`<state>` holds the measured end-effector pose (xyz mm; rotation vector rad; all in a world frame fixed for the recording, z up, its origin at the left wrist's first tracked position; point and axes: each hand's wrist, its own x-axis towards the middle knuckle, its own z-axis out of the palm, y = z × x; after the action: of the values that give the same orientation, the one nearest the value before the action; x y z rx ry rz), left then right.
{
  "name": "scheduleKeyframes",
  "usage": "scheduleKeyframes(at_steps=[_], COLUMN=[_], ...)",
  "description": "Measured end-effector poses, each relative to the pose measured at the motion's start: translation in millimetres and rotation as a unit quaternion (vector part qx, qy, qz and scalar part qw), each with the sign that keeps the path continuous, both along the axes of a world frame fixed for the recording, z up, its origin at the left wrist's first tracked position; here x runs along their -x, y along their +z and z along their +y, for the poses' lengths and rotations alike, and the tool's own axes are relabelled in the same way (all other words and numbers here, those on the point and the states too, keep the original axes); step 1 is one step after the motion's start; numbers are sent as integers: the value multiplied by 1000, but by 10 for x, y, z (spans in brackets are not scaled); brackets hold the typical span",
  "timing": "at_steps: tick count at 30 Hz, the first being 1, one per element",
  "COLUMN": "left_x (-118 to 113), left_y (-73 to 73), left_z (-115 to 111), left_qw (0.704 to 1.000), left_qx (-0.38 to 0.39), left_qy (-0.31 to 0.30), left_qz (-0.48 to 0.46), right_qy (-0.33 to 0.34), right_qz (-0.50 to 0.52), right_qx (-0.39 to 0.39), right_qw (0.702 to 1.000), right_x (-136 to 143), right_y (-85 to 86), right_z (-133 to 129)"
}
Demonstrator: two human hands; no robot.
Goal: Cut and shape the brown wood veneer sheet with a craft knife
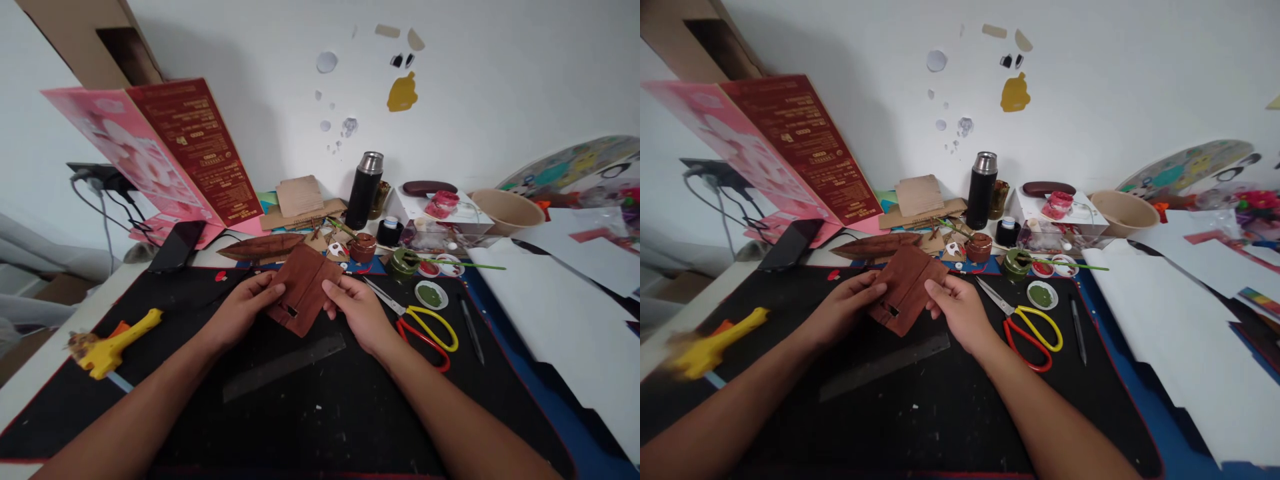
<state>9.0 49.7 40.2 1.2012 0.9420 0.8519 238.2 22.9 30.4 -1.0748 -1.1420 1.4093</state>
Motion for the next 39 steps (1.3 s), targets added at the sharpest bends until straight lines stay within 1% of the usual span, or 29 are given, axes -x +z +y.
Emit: scheduleKeyframes(at_steps=[2,4,6,9,13,15,21,25,29,32,35,39], left_x=[-2,-1,0,-4,-10,-10,-10,-7,11,27,44,74], left_y=[-8,2,22,46,40,30,9,28,65,83,83,79], left_z=[-6,-13,-17,-19,-10,-3,12,5,3,8,13,23], left_qw=[1000,999,997,994,993,995,999,998,994,985,967,950], left_qx=[0,-4,-6,2,12,10,-15,-29,-62,-110,-170,-215], left_qy=[-12,-40,-71,-100,-105,-93,-3,15,48,73,93,127], left_qz=[-16,-13,8,41,45,45,48,60,81,115,163,189], right_qy=[-20,-39,-52,-66,-72,-69,-59,-52,-26,-20,-36,-69], right_qz=[2,7,9,12,14,16,40,42,30,8,-27,-34], right_qx=[3,6,9,9,5,8,28,33,28,12,-11,-31], right_qw=[1000,999,999,998,997,997,997,997,999,1000,999,997], right_x=[-5,-13,-20,-27,-27,-23,-2,4,7,10,4,-21], right_y=[-4,-2,3,10,10,8,-10,-18,-13,-4,8,11], right_z=[8,18,26,29,21,18,18,16,13,9,2,7])
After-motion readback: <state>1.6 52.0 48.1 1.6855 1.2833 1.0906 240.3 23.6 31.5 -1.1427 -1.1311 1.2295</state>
